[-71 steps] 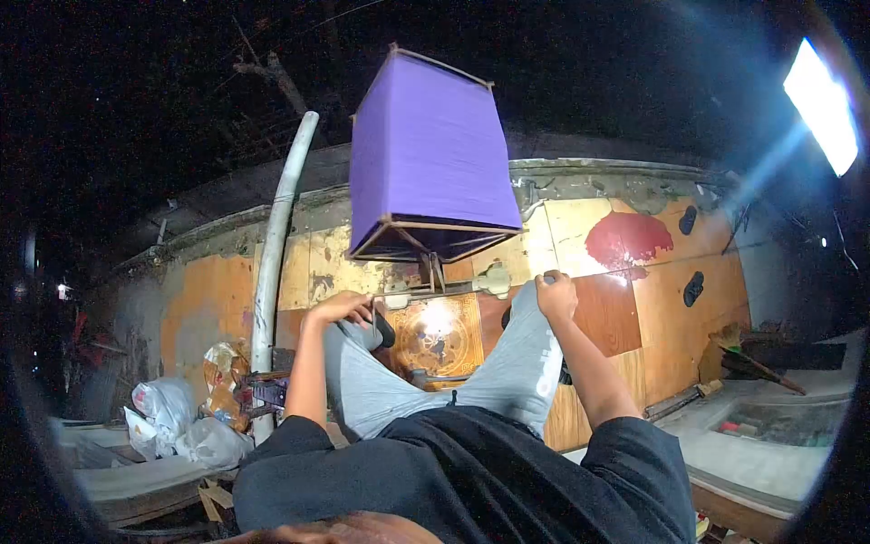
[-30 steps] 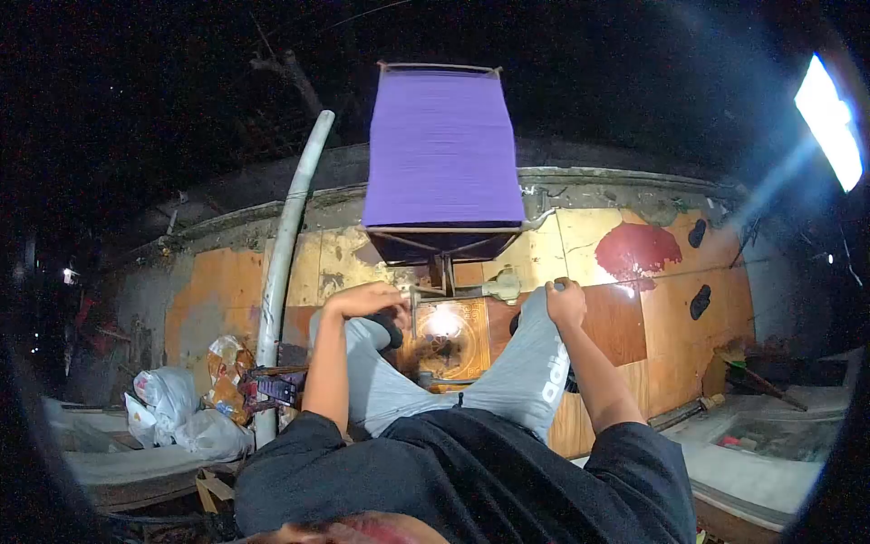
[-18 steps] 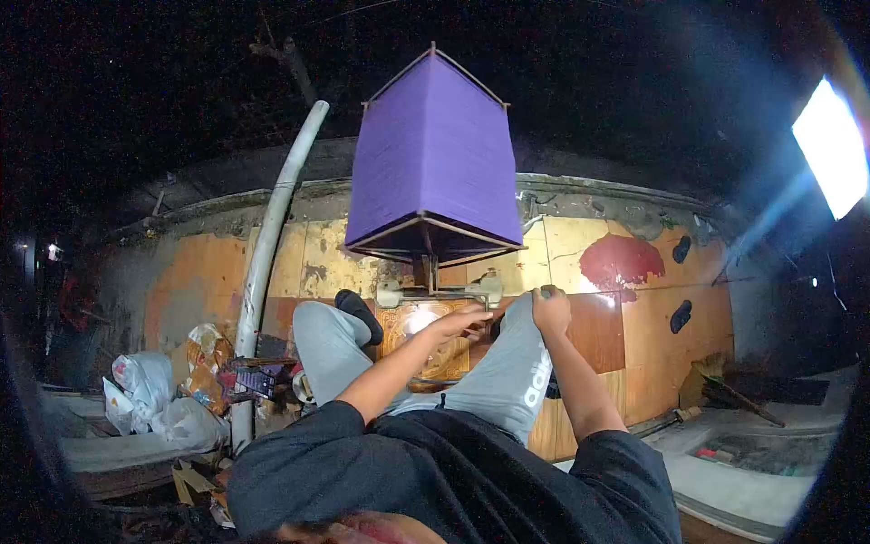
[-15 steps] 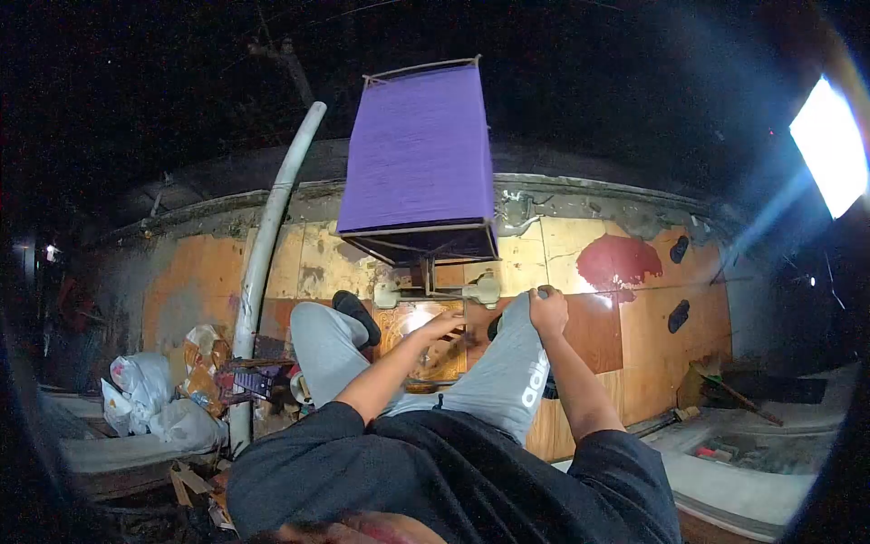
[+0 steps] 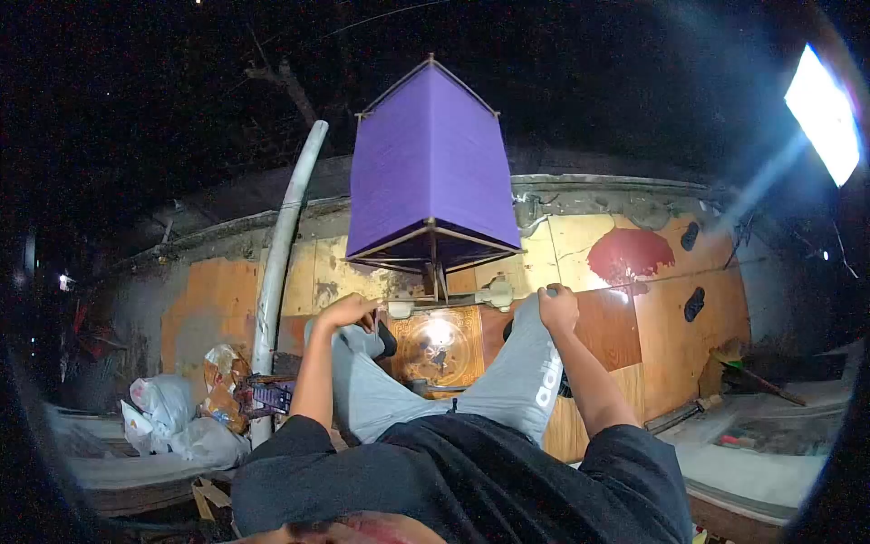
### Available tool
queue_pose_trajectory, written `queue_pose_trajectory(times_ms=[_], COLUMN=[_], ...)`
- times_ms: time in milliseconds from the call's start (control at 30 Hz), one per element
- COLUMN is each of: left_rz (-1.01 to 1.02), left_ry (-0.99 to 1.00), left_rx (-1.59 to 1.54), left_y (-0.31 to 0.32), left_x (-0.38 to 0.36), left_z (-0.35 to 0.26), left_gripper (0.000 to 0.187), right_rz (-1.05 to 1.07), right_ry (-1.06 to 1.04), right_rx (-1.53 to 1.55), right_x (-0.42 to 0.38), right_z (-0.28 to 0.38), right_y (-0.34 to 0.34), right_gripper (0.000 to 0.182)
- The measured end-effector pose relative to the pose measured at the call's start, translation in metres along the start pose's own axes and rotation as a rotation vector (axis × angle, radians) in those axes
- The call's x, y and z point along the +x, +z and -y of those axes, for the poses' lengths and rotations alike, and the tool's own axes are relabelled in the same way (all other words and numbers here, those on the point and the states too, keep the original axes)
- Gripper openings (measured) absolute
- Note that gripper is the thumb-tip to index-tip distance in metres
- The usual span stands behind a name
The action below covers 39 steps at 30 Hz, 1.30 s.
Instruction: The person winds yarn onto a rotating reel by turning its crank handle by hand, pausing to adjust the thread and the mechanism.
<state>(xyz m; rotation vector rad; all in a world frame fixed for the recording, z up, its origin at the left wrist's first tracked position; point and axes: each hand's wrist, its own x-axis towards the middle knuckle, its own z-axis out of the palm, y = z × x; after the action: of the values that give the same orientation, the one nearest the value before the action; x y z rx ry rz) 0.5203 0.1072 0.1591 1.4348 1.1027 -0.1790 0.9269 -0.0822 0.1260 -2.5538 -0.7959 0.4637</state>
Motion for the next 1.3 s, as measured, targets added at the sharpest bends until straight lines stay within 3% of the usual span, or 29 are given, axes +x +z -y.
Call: queue_pose_trajectory(times_ms=[33,100,167,200,333,400,433,500,600,633,833,900,967,1033,1167,1300], left_rz=[0.0,0.219,0.228,0.331,0.394,0.527,0.525,0.366,0.179,0.284,-0.019,-0.096,-0.129,-0.107,-0.061,0.167], left_ry=[0.002,0.243,0.346,0.43,0.439,0.313,0.27,0.152,0.139,0.22,-0.123,-0.005,-0.125,-0.021,-0.034,0.12], left_rx=[-0.001,-0.077,-0.059,-0.019,-0.126,-0.322,-0.448,-0.317,-0.286,-0.362,-0.128,-0.123,0.078,0.221,0.058,-0.006], left_y=[0.001,0.005,0.029,0.038,0.106,0.147,0.166,0.191,0.218,0.218,0.152,0.122,0.082,0.04,0.001,0.0], left_x=[-0.002,-0.004,-0.026,-0.015,0.019,0.062,0.079,0.104,0.136,0.154,0.159,0.169,0.125,0.108,0.032,-0.002], left_z=[-0.01,-0.023,-0.071,-0.079,-0.108,-0.096,-0.089,-0.076,-0.037,-0.013,0.068,0.116,0.096,0.102,0.034,-0.028], left_gripper=[0.048,0.047,0.046,0.046,0.045,0.044,0.045,0.047,0.049,0.049,0.051,0.048,0.052,0.053,0.053,0.052], right_rz=[0.012,0.018,-0.016,0.011,0.013,-0.001,-0.003,0.002,0.001,0.022,0.01,0.017,0.019,-0.001,0.036,0.011], right_ry=[-0.008,-0.01,-0.034,-0.015,-0.046,-0.009,-0.015,-0.014,-0.019,0.008,-0.016,-0.023,0.007,-0.011,0.002,0.002], right_rx=[-0.003,-0.013,-0.02,0.019,-0.006,-0.003,-0.01,-0.031,-0.048,-0.033,-0.016,-0.002,-0.032,-0.017,0.007,-0.006], right_x=[0.0,0.0,0.002,-0.002,0.004,-0.001,0.0,0.004,0.003,0.002,0.003,0.003,0.003,0.0,0.001,-0.002], right_z=[0.001,0.0,-0.002,0.006,-0.001,0.005,0.004,-0.001,0.0,0.003,-0.001,-0.002,0.0,0.002,0.002,0.002], right_y=[-0.001,0.0,0.003,-0.004,0.001,-0.002,-0.002,0.003,0.0,-0.002,0.001,0.002,0.002,-0.001,0.0,0.0], right_gripper=[0.039,0.038,0.037,0.038,0.038,0.036,0.036,0.037,0.038,0.038,0.036,0.035,0.037,0.038,0.038,0.037])
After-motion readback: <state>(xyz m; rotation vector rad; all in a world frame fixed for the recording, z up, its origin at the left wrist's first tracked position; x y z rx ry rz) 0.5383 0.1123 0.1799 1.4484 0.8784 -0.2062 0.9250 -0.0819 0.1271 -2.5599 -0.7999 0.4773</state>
